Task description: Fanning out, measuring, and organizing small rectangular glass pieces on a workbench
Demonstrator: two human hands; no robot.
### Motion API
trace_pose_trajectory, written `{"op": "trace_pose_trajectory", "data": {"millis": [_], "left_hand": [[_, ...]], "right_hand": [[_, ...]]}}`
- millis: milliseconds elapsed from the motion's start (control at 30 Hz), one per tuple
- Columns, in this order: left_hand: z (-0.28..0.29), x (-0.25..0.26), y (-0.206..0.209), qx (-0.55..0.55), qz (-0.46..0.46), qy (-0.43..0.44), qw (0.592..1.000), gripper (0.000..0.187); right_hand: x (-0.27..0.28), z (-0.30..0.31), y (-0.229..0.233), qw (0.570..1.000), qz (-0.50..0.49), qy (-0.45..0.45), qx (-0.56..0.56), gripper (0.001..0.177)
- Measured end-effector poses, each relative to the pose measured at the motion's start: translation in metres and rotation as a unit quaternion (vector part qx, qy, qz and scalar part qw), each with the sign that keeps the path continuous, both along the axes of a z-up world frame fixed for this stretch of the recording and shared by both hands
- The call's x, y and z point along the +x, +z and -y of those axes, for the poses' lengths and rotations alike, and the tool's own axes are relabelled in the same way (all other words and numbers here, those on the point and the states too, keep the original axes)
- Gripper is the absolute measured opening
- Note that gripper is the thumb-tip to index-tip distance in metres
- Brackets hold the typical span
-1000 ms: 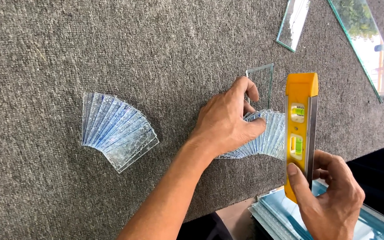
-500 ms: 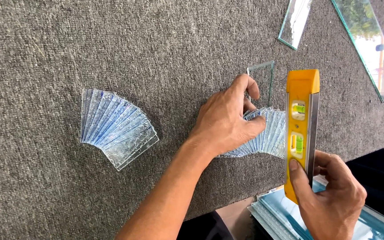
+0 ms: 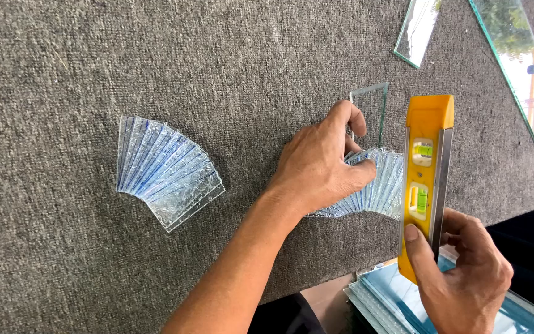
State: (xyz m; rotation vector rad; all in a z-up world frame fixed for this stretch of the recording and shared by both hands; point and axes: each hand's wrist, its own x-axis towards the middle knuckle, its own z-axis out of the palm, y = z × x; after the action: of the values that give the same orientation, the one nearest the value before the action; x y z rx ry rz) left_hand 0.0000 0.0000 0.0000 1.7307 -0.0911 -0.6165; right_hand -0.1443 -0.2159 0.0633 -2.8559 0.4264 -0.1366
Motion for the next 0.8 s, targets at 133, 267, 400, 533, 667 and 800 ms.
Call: {"op": "trace_pose_trajectory", "data": {"millis": [133, 267, 400, 533, 667, 800], "left_hand": [[0.000, -0.001, -0.001, -0.003, 0.006, 0.002, 1.000, 0.044], [0.001, -0.001, -0.003, -0.005, 0.003, 0.005, 1.000, 0.044], [-0.003, 0.001, 0.006, -0.006, -0.019, -0.003, 1.000, 0.041], [-0.002, 0.002, 0.009, -0.007, -0.026, -0.001, 1.000, 0.039], [-0.006, 0.000, 0.016, -0.009, -0.061, -0.006, 0.998, 0.036], [-0.006, 0.002, 0.016, -0.004, -0.081, -0.006, 0.997, 0.038]], "right_hand": [[-0.002, 0.003, -0.004, 1.000, 0.012, 0.012, 0.004, 0.027], [-0.005, 0.004, -0.003, 0.999, 0.051, 0.001, 0.013, 0.020], [-0.002, 0.047, -0.012, 0.988, 0.139, -0.035, 0.055, 0.022], [0.035, 0.109, -0.035, 0.993, 0.107, -0.020, -0.043, 0.022], [0.047, 0.131, -0.058, 0.995, 0.062, 0.025, -0.071, 0.020], [0.058, 0.110, -0.035, 0.976, 0.141, 0.146, -0.074, 0.026]]}}
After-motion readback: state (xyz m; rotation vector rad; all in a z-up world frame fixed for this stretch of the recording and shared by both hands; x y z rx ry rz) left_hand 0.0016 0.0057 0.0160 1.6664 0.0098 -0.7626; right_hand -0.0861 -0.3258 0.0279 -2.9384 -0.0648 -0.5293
